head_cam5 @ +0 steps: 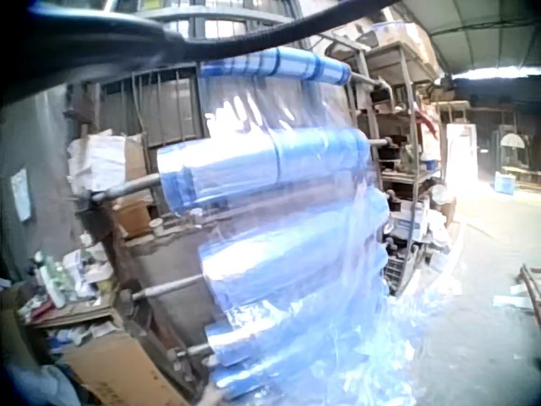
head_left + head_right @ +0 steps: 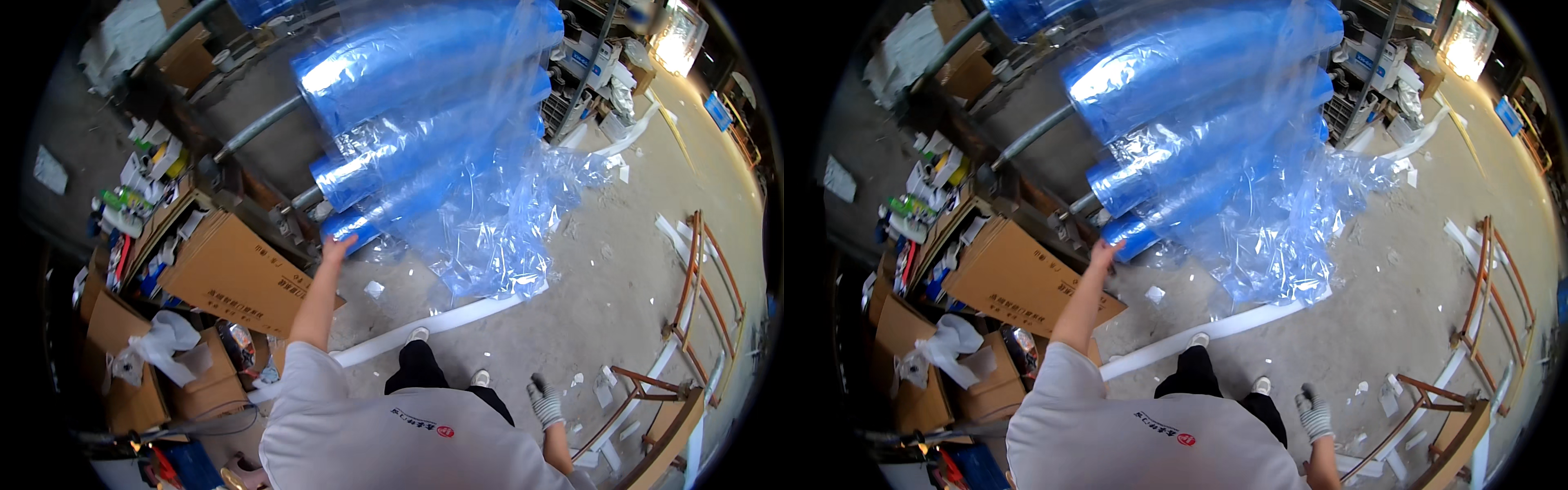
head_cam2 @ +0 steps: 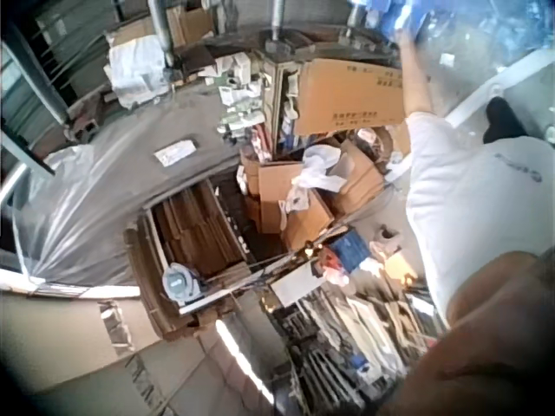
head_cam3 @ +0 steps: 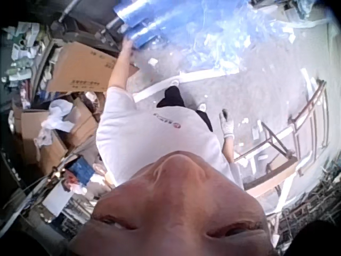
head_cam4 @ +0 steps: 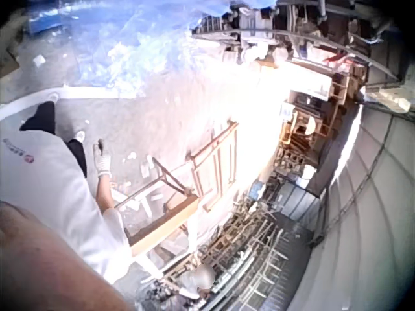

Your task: The person secures cardboard to a metal frame using a tape dispenser, wraps the frame in plastic sheeting, and then attaches labels from a document.

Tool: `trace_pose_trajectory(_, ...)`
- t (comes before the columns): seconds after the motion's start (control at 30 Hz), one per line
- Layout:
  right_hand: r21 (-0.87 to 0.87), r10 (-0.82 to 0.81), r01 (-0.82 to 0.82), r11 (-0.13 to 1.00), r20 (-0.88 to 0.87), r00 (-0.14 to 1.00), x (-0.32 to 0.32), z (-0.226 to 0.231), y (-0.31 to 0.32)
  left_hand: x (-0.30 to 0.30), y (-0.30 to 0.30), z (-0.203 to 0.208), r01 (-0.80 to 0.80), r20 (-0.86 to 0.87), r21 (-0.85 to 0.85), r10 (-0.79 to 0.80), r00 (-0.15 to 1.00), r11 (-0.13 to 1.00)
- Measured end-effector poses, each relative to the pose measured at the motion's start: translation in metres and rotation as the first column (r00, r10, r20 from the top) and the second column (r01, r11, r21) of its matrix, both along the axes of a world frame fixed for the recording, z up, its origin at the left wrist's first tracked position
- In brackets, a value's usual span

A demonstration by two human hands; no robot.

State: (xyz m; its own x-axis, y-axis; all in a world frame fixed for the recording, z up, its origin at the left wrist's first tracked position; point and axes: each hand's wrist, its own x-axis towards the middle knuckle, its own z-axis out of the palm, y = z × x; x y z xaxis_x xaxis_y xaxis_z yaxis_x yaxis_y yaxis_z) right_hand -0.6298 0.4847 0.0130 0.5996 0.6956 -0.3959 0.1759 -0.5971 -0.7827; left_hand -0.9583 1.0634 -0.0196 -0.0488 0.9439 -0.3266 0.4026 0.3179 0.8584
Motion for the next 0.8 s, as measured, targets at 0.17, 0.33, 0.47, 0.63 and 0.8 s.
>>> trace_pose_trajectory(0.17,-0.463,0.056,-0.091,0.881,-0.090,0.994,-0.089,-0.004,-0.015,0.038,0.162,0.033,0.075,0.110,0.462,-0.141,0.984,0.884)
trace_pose_trajectory(0.33,-0.611,-0.052,0.051,0.790,0.015,0.999,-0.122,0.028,0.016,0.092,0.217,0.001,0.172,0.279,0.264,-0.245,0.928,0.949)
trace_pose_trajectory(0.47,-0.652,-0.143,0.133,0.746,0.037,0.989,-0.122,0.063,0.052,0.135,0.189,-0.017,0.317,0.082,0.346,-0.365,0.927,0.883)
trace_pose_trajectory(0.63,-0.630,-0.255,0.213,0.747,0.024,0.967,-0.126,0.085,0.065,0.125,0.169,0.032,0.199,-0.736,0.235,0.041,0.676,0.951)
trace_pose_trajectory(0.8,-0.673,-0.407,0.277,0.686,-0.039,0.913,-0.168,0.076,0.032,0.126,0.169,0.016,0.392,-0.726,0.324,-0.039,0.686,0.861)
